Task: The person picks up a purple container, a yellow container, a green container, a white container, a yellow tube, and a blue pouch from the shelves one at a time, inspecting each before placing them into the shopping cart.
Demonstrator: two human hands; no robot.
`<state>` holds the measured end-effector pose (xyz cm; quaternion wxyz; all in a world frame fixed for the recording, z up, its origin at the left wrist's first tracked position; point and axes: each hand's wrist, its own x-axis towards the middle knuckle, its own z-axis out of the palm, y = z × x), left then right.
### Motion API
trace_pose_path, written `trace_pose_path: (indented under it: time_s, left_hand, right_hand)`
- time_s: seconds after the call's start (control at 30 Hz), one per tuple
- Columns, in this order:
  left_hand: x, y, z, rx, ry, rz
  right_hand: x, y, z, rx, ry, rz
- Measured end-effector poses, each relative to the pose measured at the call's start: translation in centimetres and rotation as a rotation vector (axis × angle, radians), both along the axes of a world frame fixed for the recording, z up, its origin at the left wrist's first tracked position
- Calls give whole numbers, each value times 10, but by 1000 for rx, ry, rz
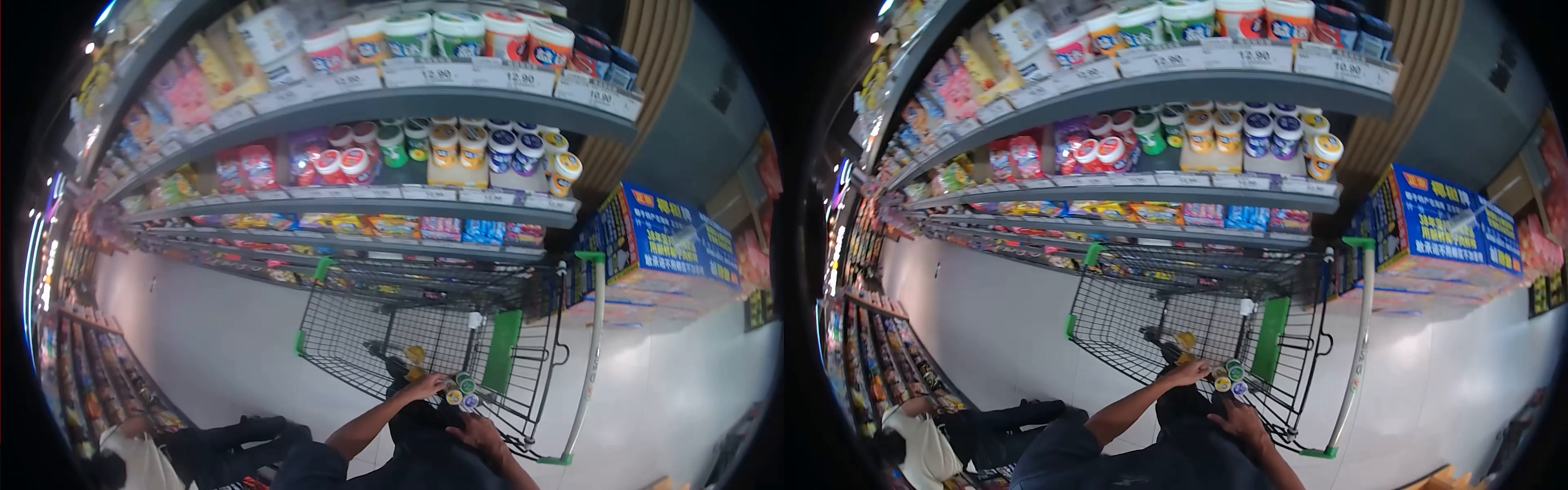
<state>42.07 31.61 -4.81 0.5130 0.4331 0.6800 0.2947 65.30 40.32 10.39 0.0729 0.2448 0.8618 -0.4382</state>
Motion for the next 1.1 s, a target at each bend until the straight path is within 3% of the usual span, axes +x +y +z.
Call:
trace_pose_path:
  time_s: [0.03,0.07,0.13,0.2,0.33,0.43,0.57,0.73,0.8,0.9,1.1]
  left_hand:
    - [-9,-14,17,1,24,23]
    - [-14,-36,25,-3,164,65]
    - [-24,-65,51,-8,324,131]
    - [-28,-88,81,-111,766,181]
    - [-26,-114,76,38,1019,178]
    - [-21,-114,60,7,1072,202]
    - [-27,-115,60,-121,928,112]
    - [-33,-114,65,-231,817,47]
    - [-35,-119,63,-199,798,33]
    - [-39,-127,67,-162,725,-3]
    - [-41,-143,80,-24,636,-21]
  right_hand:
    - [2,-2,-7,28,73,9]
    - [2,-1,-10,-36,-130,67]
    - [3,-1,-22,-52,-131,81]
    - [3,-2,-25,-120,-166,57]
    - [3,-4,-47,-76,-143,108]
    - [6,-5,-60,-99,-115,120]
    - [13,-5,-74,-178,-9,96]
    - [4,-3,-22,-138,11,167]
    - [0,-7,-7,-114,-142,169]
    - [6,-15,-20,49,-79,204]
    - [9,-26,-27,111,-89,232]
